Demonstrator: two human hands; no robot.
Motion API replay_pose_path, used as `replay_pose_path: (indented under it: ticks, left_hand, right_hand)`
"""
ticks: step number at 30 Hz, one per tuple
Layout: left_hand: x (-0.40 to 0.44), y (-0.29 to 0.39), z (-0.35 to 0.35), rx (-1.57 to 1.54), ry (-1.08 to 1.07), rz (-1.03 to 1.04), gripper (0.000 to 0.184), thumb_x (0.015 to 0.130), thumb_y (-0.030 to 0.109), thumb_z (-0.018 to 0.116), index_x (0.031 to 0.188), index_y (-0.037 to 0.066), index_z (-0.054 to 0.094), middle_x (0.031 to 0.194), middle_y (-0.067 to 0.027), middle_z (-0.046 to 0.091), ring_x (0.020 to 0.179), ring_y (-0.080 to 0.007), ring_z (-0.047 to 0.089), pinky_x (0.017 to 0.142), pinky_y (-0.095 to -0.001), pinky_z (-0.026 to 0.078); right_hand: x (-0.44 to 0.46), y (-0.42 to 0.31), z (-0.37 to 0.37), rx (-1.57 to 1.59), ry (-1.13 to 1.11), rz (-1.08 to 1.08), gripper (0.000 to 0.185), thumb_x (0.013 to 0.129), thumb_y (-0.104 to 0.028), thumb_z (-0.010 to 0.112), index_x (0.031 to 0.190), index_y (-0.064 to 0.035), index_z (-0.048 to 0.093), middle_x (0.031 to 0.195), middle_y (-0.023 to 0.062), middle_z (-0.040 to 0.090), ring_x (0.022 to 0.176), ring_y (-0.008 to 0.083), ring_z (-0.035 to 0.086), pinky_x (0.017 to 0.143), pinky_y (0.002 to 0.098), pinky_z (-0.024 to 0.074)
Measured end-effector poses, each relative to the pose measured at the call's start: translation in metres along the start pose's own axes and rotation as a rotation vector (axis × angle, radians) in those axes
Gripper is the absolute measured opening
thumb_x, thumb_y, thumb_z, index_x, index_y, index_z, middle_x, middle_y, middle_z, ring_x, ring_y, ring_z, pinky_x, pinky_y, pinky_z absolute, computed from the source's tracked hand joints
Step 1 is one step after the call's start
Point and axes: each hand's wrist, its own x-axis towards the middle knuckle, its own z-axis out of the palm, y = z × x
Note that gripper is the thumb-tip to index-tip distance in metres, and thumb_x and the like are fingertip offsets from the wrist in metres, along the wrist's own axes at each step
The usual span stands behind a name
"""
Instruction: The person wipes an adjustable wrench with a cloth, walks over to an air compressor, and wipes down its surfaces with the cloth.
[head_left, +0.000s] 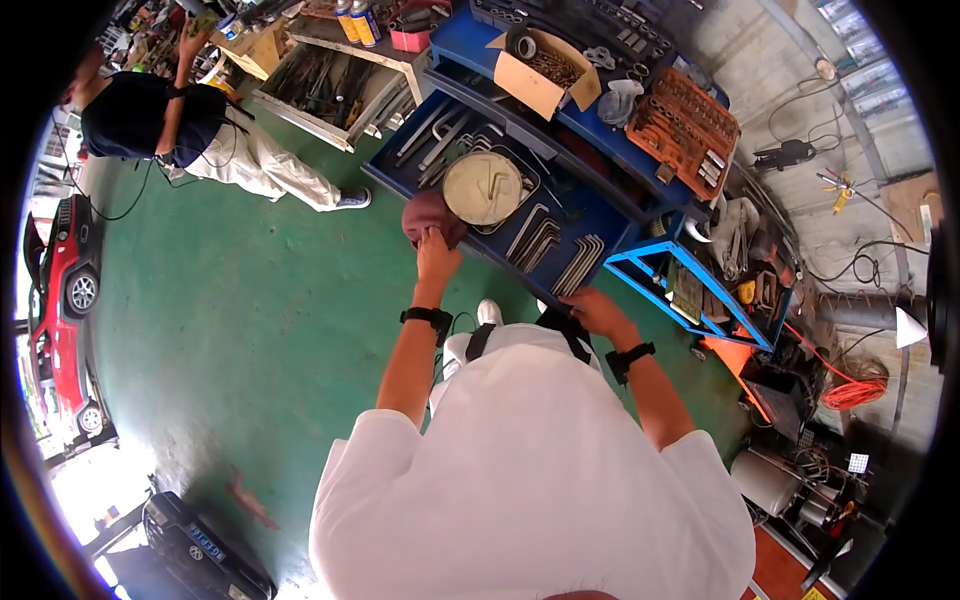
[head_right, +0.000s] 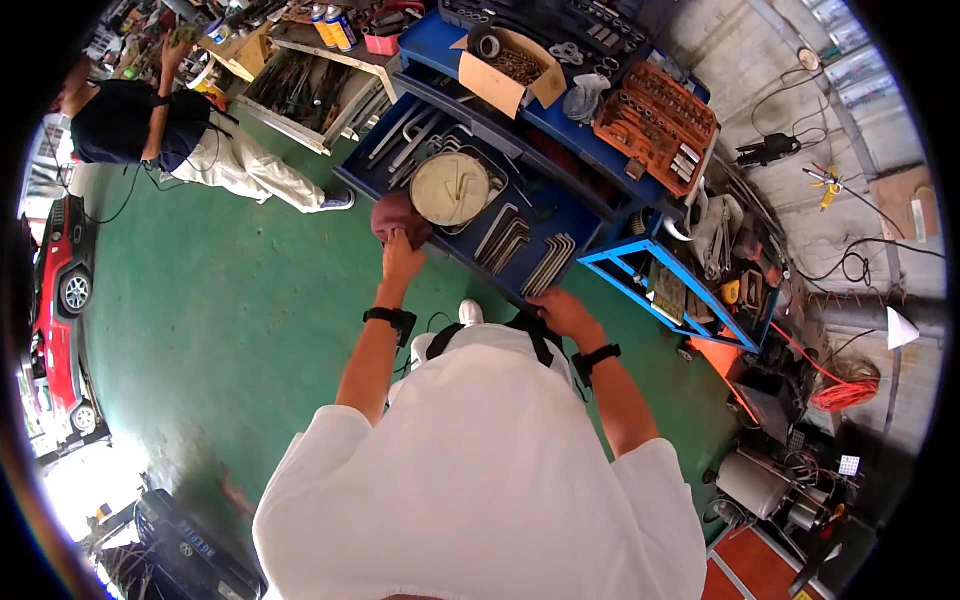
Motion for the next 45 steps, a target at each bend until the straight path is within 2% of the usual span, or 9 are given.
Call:
replay_pose_path:
  ticks: [6,14,19,24,32,34,37,40,45]
  left_hand:
    - [0.050,-0.036,0.006,-0.305,0.470,0.101,0.048,0.076,0.025,0.065,0.109,-0.007,0.050,0.122,-0.0354,0.051,0.105,-0.0532,0.052,0.094,-0.0543,0.043]
    - [0.126,-0.057,-0.015,-0.356,0.302,-0.260,0.089,0.072,0.046,0.073,0.120,-0.013,0.027,0.128,-0.0390,0.036,0.121,-0.0484,0.041,0.101,-0.0507,0.040]
    - [0.106,-0.047,0.001,-0.319,0.381,-0.312,0.086,0.073,0.048,0.072,0.122,-0.007,0.027,0.124,-0.0394,0.040,0.118,-0.0532,0.043,0.098,-0.0537,0.042]
    - [0.094,-0.055,0.020,-0.472,0.303,-0.309,0.112,0.076,0.049,0.067,0.145,-0.005,-0.003,0.117,-0.0373,0.056,0.108,-0.0478,0.059,0.093,-0.0473,0.048]
    - [0.028,-0.023,0.023,-0.105,-0.103,-0.232,0.066,0.084,0.053,0.058,0.116,-0.004,0.061,0.109,-0.0333,0.062,0.097,-0.0501,0.061,0.086,-0.0474,0.051]
    - [0.006,-0.023,0.035,0.362,-0.300,0.266,0.065,0.082,0.055,0.060,0.109,-0.004,0.063,0.100,-0.0325,0.065,0.091,-0.0485,0.064,0.084,-0.0489,0.052]
    - [-0.021,-0.020,0.059,-0.170,-0.093,0.106,0.056,0.079,0.047,0.066,0.109,0.000,0.060,0.086,-0.0296,0.065,0.086,-0.0464,0.063,0.081,-0.0488,0.052]
    - [-0.032,0.016,0.024,0.179,-0.190,-0.170,0.068,0.076,0.049,0.069,0.115,-0.005,0.059,0.110,-0.0316,0.062,0.099,-0.0463,0.062,0.086,-0.0489,0.052]
    - [-0.011,-0.001,0.014,0.234,0.323,0.238,0.063,0.072,0.039,0.075,0.115,-0.004,0.058,0.132,-0.0302,0.046,0.110,-0.0430,0.056,0.089,-0.0462,0.050]
  right_hand:
    - [-0.004,0.001,0.007,0.008,0.009,0.026,0.037,0.077,-0.001,0.064,0.113,-0.0074,0.069,0.103,0.0200,0.064,0.097,0.0379,0.058,0.086,0.0456,0.0488]
    - [-0.007,-0.012,0.002,-0.035,-0.095,0.122,0.037,0.084,-0.005,0.060,0.121,-0.0078,0.065,0.112,0.0131,0.064,0.112,0.0313,0.053,0.095,0.0426,0.0453]
    - [-0.006,-0.002,0.014,-0.036,-0.032,0.036,0.041,0.081,-0.001,0.056,0.121,-0.0083,0.065,0.103,0.0148,0.065,0.104,0.0333,0.056,0.092,0.0432,0.0465]
    - [-0.005,-0.004,0.010,-0.108,0.006,0.001,0.042,0.078,0.000,0.053,0.118,-0.0057,0.066,0.097,0.0166,0.064,0.099,0.0354,0.057,0.086,0.0440,0.0485]
    - [-0.006,0.003,0.019,-0.061,0.006,-0.015,0.041,0.077,0.002,0.053,0.116,-0.0034,0.066,0.095,0.0187,0.063,0.093,0.0369,0.058,0.083,0.0446,0.0484]
    - [-0.008,0.003,0.020,-0.052,0.026,-0.017,0.043,0.077,0.002,0.052,0.117,-0.0039,0.066,0.095,0.0182,0.062,0.094,0.0366,0.057,0.083,0.0450,0.0484]
    - [-0.006,0.005,0.021,-0.051,0.040,-0.028,0.045,0.076,0.003,0.052,0.118,-0.0045,0.065,0.096,0.0176,0.063,0.094,0.0363,0.057,0.083,0.0452,0.0486]
    - [-0.007,0.004,0.024,-0.033,0.054,-0.020,0.047,0.074,0.004,0.052,0.119,-0.0044,0.065,0.097,0.0174,0.063,0.094,0.0362,0.057,0.083,0.0447,0.0489]
    - [-0.012,-0.002,0.027,0.012,0.093,0.013,0.048,0.073,0.006,0.052,0.119,-0.0043,0.065,0.098,0.0167,0.063,0.096,0.0358,0.057,0.084,0.0437,0.0494]
